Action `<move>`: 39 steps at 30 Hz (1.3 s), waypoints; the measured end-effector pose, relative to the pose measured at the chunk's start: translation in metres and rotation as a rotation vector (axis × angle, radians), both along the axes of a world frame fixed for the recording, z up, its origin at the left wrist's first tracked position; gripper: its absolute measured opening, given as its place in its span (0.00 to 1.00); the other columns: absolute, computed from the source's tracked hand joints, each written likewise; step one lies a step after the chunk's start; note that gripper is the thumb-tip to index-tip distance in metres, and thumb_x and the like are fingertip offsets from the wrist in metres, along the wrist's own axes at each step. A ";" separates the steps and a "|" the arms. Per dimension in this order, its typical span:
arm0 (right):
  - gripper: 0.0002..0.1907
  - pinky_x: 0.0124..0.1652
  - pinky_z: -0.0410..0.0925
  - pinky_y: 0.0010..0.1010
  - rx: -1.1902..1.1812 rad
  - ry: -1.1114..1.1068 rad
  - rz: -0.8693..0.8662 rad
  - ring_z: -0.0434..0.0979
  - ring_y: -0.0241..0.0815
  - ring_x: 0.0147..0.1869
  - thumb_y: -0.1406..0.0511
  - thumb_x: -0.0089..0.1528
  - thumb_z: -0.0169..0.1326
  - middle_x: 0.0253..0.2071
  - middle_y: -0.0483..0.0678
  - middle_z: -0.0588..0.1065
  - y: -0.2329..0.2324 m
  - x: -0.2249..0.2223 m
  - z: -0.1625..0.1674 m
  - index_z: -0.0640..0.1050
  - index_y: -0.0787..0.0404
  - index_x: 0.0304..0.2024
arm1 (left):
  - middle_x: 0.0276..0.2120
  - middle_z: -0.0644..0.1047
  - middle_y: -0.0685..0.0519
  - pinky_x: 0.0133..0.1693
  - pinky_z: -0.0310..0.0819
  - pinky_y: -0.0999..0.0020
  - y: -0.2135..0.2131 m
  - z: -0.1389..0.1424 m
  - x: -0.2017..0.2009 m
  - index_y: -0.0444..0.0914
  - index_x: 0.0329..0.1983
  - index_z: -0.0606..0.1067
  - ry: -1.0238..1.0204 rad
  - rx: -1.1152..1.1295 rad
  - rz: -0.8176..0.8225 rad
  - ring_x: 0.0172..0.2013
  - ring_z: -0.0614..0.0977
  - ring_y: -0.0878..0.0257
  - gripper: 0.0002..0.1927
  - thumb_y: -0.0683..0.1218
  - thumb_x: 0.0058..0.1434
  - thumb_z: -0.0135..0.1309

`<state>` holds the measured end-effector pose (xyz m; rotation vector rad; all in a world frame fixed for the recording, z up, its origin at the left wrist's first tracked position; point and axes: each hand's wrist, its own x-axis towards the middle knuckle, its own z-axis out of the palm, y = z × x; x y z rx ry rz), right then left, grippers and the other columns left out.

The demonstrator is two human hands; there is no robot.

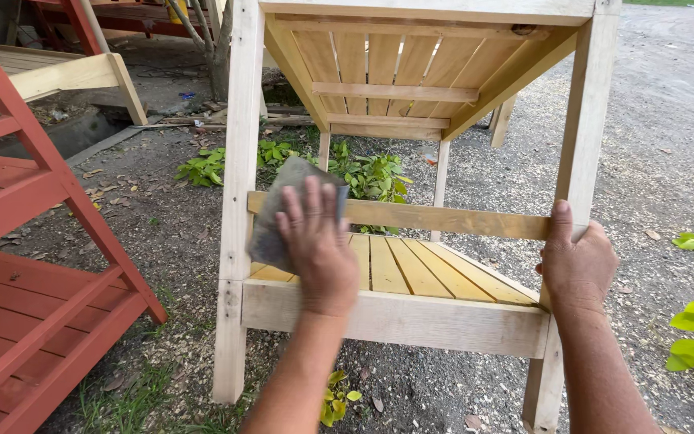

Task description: The person sands the frame and slats of a wooden shelving unit using a sanding block. They work on vertical posts, horizontal supports, and shelf edges, moving the sanding block back and forth along each surface.

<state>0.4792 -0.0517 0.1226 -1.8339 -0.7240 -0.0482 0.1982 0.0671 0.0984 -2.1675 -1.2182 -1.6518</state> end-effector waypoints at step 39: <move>0.34 0.23 0.72 0.28 0.066 0.032 0.043 0.75 0.36 0.23 0.40 0.72 0.43 0.26 0.49 0.72 0.004 0.008 -0.003 0.72 0.65 0.43 | 0.74 0.63 0.44 0.74 0.44 0.42 -0.017 -0.017 0.046 0.42 0.72 0.66 0.176 0.103 -0.256 0.76 0.55 0.47 0.24 0.45 0.73 0.44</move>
